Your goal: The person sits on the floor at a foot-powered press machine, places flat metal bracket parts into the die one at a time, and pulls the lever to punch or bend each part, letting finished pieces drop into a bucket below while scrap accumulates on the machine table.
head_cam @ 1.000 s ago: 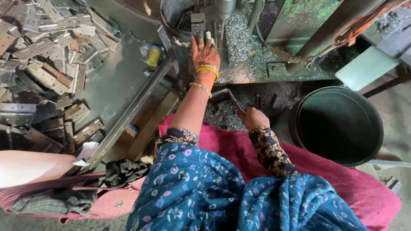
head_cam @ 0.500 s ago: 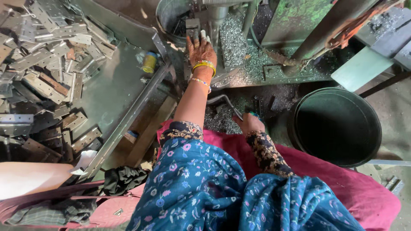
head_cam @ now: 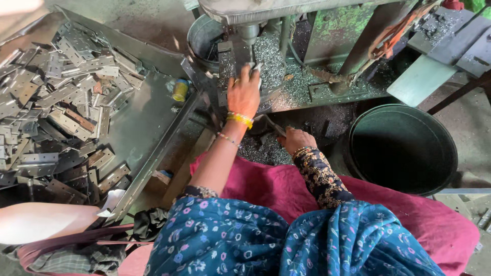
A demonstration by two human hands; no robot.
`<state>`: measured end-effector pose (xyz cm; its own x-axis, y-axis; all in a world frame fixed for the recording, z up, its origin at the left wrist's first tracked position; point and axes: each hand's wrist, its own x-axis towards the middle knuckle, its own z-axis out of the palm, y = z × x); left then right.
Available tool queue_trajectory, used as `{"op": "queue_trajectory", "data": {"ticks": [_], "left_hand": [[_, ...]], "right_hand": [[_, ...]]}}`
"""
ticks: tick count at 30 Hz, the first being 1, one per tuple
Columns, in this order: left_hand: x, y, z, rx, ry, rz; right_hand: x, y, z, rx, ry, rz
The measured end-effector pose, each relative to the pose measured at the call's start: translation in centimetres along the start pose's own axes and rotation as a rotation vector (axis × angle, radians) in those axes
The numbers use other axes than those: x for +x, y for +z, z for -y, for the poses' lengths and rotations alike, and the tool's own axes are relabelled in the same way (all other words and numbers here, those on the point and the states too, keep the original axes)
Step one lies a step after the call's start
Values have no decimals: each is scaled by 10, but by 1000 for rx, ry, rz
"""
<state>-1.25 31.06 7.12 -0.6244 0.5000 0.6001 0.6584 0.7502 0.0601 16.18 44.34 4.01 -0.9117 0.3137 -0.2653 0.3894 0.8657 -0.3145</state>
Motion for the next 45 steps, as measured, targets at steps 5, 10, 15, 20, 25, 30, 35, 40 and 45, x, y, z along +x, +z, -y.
{"op": "queue_trajectory", "data": {"ticks": [5,10,15,20,25,30,35,40,45], "left_hand": [[39,19,-25,101,-465,401],[-16,4,-4,54,-236,243],[-28,7,2,-85,-297,259],[-12,15,-5,240,-186,247],[-1,26,-6,268,-208,259],[8,40,-6,289,-207,280],[-6,37,7,187,-197,107],[-3,38,20,105,-178,265],[22,45,14,130,-196,264]], "right_hand": [[-5,-2,-2,23,20,-15],[-3,-7,4,74,-35,3],[11,-20,11,19,-36,68],[5,-21,11,90,-46,58],[10,-7,-1,78,-52,81],[17,41,-28,237,-2,58],[11,88,-43,277,11,-10],[19,61,-34,165,15,-36],[20,31,-20,71,73,-19]]}}
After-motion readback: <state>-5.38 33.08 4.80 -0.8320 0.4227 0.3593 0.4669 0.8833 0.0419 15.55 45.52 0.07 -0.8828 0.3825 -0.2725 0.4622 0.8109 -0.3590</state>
